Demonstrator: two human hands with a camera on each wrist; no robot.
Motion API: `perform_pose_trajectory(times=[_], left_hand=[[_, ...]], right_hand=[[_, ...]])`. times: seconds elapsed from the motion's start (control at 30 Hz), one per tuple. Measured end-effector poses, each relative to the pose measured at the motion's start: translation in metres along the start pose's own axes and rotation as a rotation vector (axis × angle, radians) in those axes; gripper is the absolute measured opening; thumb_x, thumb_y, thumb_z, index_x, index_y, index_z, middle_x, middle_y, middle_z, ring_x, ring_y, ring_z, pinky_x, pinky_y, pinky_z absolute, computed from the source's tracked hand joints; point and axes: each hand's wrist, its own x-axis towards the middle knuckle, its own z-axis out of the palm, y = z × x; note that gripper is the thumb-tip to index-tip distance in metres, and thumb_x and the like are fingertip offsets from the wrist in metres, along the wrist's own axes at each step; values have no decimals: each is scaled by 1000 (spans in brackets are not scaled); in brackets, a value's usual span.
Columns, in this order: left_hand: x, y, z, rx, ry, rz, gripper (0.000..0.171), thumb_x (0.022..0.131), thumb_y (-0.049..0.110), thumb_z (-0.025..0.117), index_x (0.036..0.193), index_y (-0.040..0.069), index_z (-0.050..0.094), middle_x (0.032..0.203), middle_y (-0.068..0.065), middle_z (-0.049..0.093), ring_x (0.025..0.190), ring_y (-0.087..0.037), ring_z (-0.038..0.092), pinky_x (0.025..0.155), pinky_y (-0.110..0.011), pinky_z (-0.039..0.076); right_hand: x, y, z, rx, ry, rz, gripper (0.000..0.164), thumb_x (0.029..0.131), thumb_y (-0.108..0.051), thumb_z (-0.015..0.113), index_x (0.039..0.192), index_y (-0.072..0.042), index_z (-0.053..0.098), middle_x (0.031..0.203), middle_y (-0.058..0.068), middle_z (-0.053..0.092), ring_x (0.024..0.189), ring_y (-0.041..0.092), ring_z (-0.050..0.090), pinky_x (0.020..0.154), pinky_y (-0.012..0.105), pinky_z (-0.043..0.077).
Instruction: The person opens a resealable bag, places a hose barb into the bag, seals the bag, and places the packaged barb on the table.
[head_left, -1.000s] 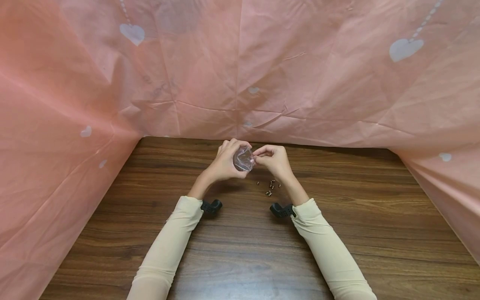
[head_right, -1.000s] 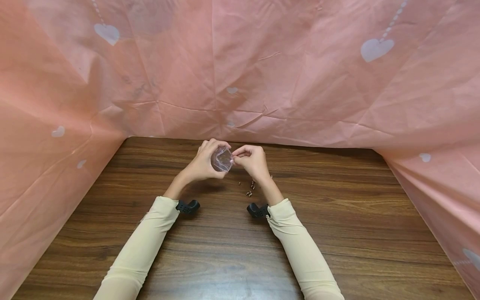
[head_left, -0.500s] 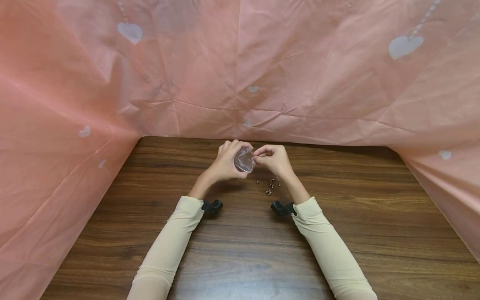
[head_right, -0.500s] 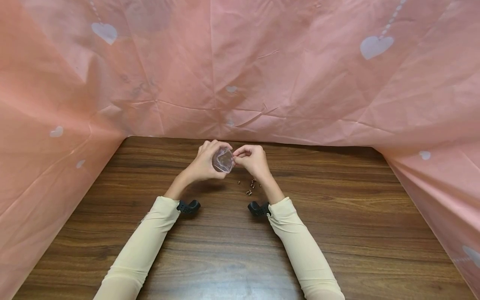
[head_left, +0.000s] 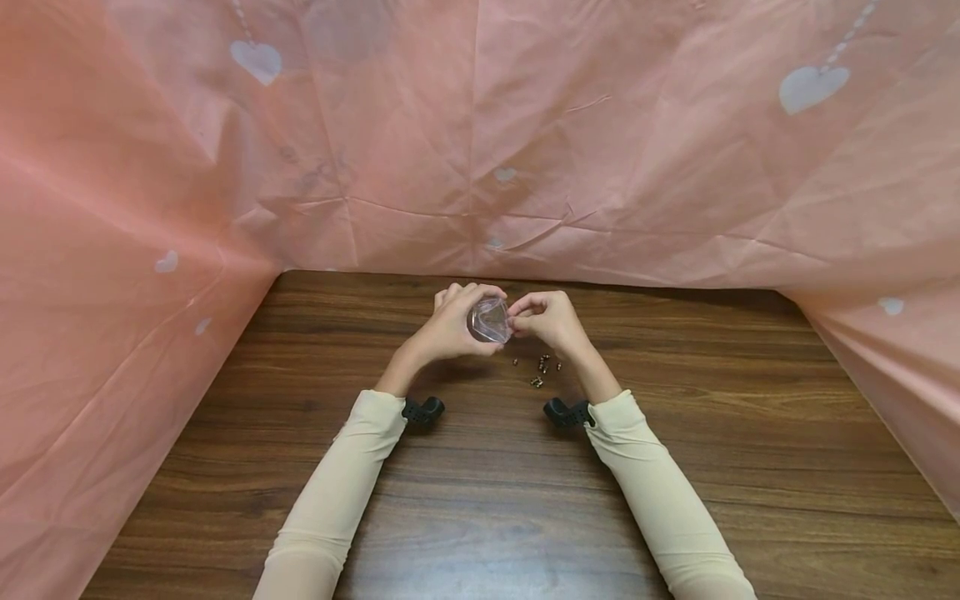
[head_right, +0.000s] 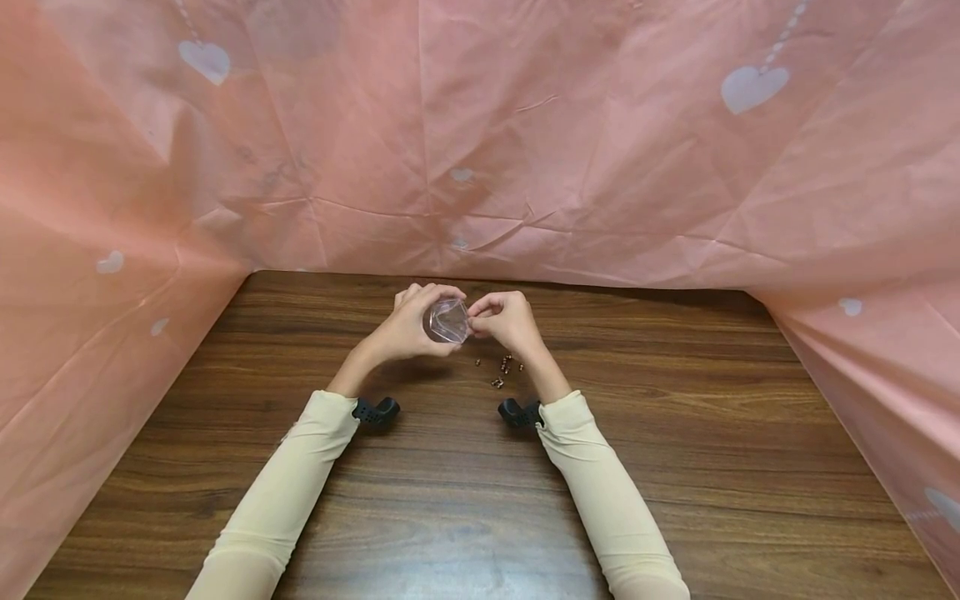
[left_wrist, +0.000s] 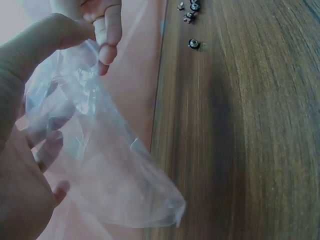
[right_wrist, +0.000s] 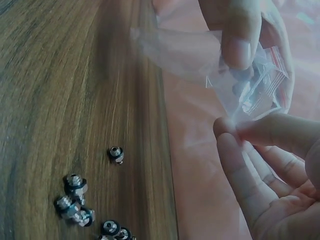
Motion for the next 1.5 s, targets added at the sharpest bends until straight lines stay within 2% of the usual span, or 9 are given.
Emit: perform_pose_trajectory(times=[0.3, 0.47, 0.6, 0.77, 0.9, 1.2, 1.33, 1.5], left_hand=[[-4, -1, -1, 0, -121, -55, 71, 73, 31, 90, 135, 20, 57, 126, -2, 64, 107, -24, 44, 105, -51, 22], [-4, 0, 0, 3, -153, -72, 71, 76, 36, 88, 137, 18, 57, 126, -3, 63, 107, -23, 44, 106, -51, 23], [-5, 0, 0, -2, -168, -75, 70, 78, 37, 87, 138, 19, 56, 127, -3, 62, 107, -23, 44, 105, -51, 23], [-5, 0, 1, 6, -180, -80, 70, 80, 37, 86, 139, 17, 55, 128, -5, 61, 109, -24, 43, 105, -51, 23], [-3, 0, 2, 24, -193, -98, 70, 80, 36, 86, 140, 17, 55, 131, -6, 60, 110, -25, 43, 106, -51, 23], [1, 2, 2, 25, -211, -113, 68, 80, 33, 86, 139, 19, 56, 132, -8, 60, 113, -27, 43, 107, -53, 22], [2, 1, 2, 32, -207, -115, 68, 80, 34, 86, 139, 19, 56, 130, -8, 60, 113, -27, 43, 106, -53, 22], [3, 2, 1, 20, -205, -120, 68, 80, 33, 86, 139, 18, 56, 129, -8, 60, 112, -27, 42, 106, -54, 22]], right_hand=[[-1, 3, -3, -48, -87, 84, 19, 86, 9, 66, 101, 19, 67, 73, 5, 71, 65, 9, 69, 73, 40, 62], [-1, 6, -4, -88, -102, 92, 19, 85, 6, 68, 101, 17, 69, 72, 2, 71, 65, 9, 68, 69, 34, 61], [0, 7, -5, -138, -101, 96, 18, 85, 4, 69, 100, 14, 71, 74, 4, 73, 68, 12, 69, 67, 31, 59], [1, 8, -10, -180, -111, 116, 20, 86, -1, 72, 103, 11, 71, 81, 11, 76, 73, 19, 72, 73, 40, 60], [2, 9, -15, -195, -120, 132, 23, 87, -4, 72, 106, 10, 71, 88, 17, 76, 76, 21, 73, 76, 43, 59], [1, 5, -23, -197, -118, 129, 22, 87, 0, 67, 106, 10, 71, 84, 7, 77, 72, 12, 70, 77, 42, 58], [1, 2, -22, -258, -153, 115, 20, 86, -1, 70, 103, 9, 72, 85, 8, 76, 71, 10, 67, 76, 41, 58], [-2, -1, -22, -365, -243, 74, 15, 84, -2, 73, 97, 6, 74, 84, 10, 74, 69, 8, 61, 70, 32, 54]])
